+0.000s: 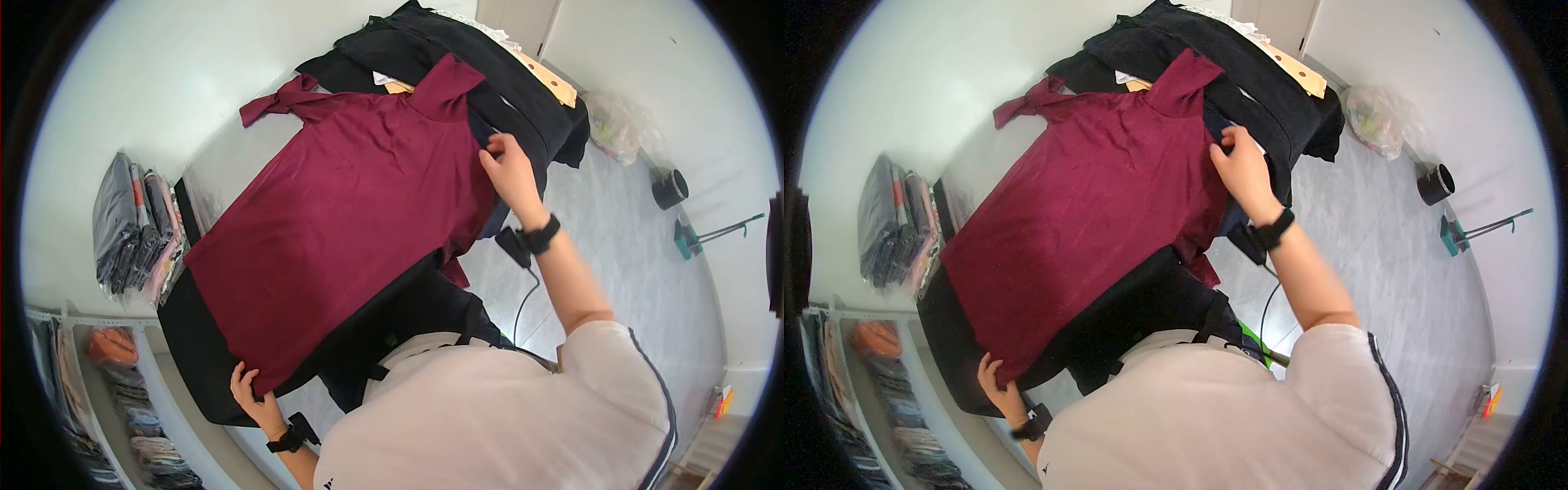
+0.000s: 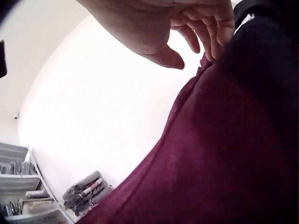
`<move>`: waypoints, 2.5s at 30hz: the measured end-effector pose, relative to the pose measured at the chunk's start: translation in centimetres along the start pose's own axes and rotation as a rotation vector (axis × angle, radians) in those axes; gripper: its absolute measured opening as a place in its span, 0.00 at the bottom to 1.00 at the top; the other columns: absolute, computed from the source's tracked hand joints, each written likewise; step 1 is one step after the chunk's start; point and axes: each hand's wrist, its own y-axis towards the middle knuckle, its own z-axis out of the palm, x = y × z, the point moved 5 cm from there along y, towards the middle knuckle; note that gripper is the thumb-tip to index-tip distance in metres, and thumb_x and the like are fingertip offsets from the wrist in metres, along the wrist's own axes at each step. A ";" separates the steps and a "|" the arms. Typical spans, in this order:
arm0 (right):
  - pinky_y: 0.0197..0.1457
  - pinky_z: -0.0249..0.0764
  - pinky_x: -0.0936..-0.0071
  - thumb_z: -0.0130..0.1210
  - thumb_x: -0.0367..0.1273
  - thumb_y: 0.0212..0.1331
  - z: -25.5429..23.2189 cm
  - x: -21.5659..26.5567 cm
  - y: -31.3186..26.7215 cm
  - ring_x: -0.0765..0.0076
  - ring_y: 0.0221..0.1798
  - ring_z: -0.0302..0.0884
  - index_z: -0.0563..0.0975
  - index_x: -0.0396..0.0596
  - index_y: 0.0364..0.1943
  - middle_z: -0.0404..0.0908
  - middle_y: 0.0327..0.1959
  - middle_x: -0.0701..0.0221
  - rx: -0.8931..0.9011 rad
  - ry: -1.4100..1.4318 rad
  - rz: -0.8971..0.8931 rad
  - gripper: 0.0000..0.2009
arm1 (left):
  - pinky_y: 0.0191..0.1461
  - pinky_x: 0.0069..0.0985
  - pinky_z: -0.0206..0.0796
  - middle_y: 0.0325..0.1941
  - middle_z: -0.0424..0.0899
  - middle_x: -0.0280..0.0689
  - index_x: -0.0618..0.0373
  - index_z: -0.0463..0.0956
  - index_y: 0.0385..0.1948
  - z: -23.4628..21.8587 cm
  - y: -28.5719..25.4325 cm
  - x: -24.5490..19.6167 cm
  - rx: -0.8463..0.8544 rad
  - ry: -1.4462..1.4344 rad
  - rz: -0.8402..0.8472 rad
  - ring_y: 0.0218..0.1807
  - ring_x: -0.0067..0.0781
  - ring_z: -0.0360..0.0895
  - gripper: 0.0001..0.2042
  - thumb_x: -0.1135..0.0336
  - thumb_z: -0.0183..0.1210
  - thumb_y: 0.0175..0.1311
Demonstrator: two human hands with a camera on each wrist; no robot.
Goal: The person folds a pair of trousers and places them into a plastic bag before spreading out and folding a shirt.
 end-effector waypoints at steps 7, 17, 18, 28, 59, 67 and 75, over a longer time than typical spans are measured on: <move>0.35 0.70 0.71 0.62 0.34 0.48 4.0 -0.4 5.4 0.68 0.29 0.74 0.79 0.37 0.38 0.79 0.27 0.67 0.676 0.082 0.250 0.15 | 0.65 0.35 0.55 0.56 0.74 0.42 0.56 0.76 0.38 0.0 0.1 -0.5 -0.013 -0.016 -0.023 0.59 0.43 0.68 0.15 0.77 0.56 0.44; 0.23 0.66 0.74 0.57 0.38 0.58 -1.0 -3.3 1.8 0.75 0.20 0.72 0.76 0.41 0.26 0.76 0.19 0.72 0.082 0.305 0.436 0.13 | 0.65 0.34 0.56 0.57 0.73 0.42 0.58 0.75 0.38 0.2 0.0 0.1 0.013 -0.010 -0.027 0.60 0.44 0.68 0.16 0.79 0.53 0.43; 0.22 0.66 0.74 0.54 0.41 0.61 -1.8 -4.3 0.8 0.75 0.18 0.72 0.76 0.42 0.24 0.76 0.17 0.71 0.033 0.203 0.363 0.16 | 0.65 0.35 0.55 0.56 0.74 0.42 0.57 0.76 0.37 0.1 0.1 -0.2 0.001 -0.021 -0.036 0.60 0.44 0.68 0.16 0.79 0.53 0.42; 0.50 0.69 0.71 0.62 0.40 0.54 4.3 -12.8 -16.4 0.70 0.47 0.74 0.74 0.45 0.48 0.78 0.43 0.68 0.739 0.197 0.306 0.20 | 0.65 0.36 0.53 0.56 0.75 0.41 0.56 0.76 0.38 0.1 0.1 -0.3 -0.016 0.009 -0.009 0.60 0.44 0.68 0.14 0.77 0.56 0.45; 0.46 0.78 0.71 0.53 0.35 0.64 -5.2 10.9 6.8 0.68 0.36 0.81 0.78 0.42 0.42 0.83 0.35 0.68 0.709 1.122 0.701 0.11 | 0.39 0.21 0.65 0.29 0.79 0.37 0.65 0.76 0.36 -2.5 6.7 0.3 -0.034 -0.190 -0.169 0.31 0.26 0.73 0.09 0.68 0.53 0.66; 0.60 0.67 0.70 0.52 0.47 0.63 8.5 10.9 14.0 0.65 0.54 0.73 0.68 0.40 0.58 0.78 0.49 0.64 0.780 0.722 0.534 0.27 | 0.39 0.18 0.64 0.32 0.79 0.30 0.60 0.73 0.48 -0.5 10.3 3.7 0.100 -0.489 -0.548 0.32 0.19 0.72 0.13 0.63 0.53 0.67; 0.52 0.70 0.79 0.54 0.34 0.63 3.0 3.6 10.6 0.78 0.45 0.76 0.79 0.41 0.40 0.82 0.39 0.73 0.827 0.191 -0.075 0.10 | 0.39 0.13 0.58 0.31 0.75 0.26 0.57 0.69 0.56 0.3 5.9 2.0 0.173 -0.546 -0.456 0.31 0.13 0.64 0.19 0.71 0.57 0.62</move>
